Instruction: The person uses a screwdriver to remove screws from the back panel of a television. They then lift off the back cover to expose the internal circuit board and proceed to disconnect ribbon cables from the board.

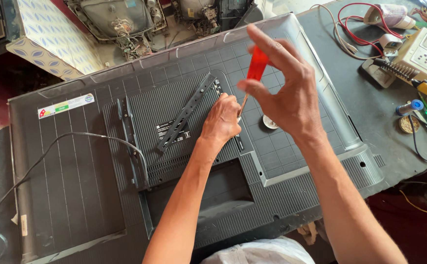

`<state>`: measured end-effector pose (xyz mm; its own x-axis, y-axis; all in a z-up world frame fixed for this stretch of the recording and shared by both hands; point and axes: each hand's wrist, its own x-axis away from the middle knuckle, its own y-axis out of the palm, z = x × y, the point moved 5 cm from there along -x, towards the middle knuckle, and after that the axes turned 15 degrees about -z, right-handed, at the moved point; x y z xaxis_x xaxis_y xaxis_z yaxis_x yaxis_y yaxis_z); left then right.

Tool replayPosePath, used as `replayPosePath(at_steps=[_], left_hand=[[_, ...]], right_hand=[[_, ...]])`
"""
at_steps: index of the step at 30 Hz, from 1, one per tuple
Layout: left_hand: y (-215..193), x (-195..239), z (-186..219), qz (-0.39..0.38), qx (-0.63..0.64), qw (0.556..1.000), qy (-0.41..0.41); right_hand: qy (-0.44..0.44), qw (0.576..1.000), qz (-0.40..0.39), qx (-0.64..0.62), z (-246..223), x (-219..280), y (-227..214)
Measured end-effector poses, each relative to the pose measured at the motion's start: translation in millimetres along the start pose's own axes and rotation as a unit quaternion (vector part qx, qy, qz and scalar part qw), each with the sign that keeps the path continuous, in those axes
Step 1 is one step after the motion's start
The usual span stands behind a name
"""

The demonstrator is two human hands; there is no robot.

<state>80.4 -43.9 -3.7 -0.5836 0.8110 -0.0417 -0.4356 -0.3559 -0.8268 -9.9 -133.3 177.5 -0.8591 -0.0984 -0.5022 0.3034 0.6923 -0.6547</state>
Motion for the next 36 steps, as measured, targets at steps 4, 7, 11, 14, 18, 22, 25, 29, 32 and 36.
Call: replayPosePath(at_steps=[4, 7, 11, 14, 18, 22, 25, 29, 32, 36], left_hand=[[2.5, -0.7, -3.0, -0.003, 0.0, 1.0, 0.003], [6.1, 0.0, -4.5, 0.022, -0.027, 0.999, 0.03], [12.7, -1.5, -3.8, 0.049, -0.076, 0.994, 0.067], [11.5, -0.4, -1.5, 0.077, -0.122, 0.984, 0.106], [18.4, -4.6, 5.6, 0.063, -0.136, 0.983, 0.101], [46.0, -13.6, 38.1, 0.051, -0.096, 0.984, 0.142], [61.3, -18.0, 54.7, 0.043, -0.048, 0.988, 0.139], [47.1, -6.9, 59.9, 0.076, 0.001, 0.988, 0.137], [19.4, 20.3, 53.6, 0.093, 0.024, 0.989, 0.108], [-40.8, 86.5, 25.1, 0.193, 0.018, 0.978, 0.079]], right_hand=[[0.027, 0.996, 0.053, -0.072, 6.6, 8.3, 2.1], [0.023, 0.992, 0.068, -0.107, 8.0, 16.9, -2.7], [0.011, 0.993, 0.083, -0.088, 5.7, 27.4, -19.0], [0.002, 0.989, 0.105, -0.103, 6.4, 32.0, -29.2], [-0.029, 0.992, 0.123, -0.025, 10.9, 43.6, -48.2], [-0.022, 0.988, 0.155, -0.005, 21.4, 64.9, -63.2], [0.02, 0.983, 0.177, -0.037, 25.5, 82.7, -73.0], [0.012, 0.986, 0.165, 0.015, 10.4, 85.9, -67.3], [0.005, 0.986, 0.164, 0.022, -9.4, 80.9, -50.9], [0.019, 0.983, 0.181, -0.036, -36.7, 66.7, -20.7]])
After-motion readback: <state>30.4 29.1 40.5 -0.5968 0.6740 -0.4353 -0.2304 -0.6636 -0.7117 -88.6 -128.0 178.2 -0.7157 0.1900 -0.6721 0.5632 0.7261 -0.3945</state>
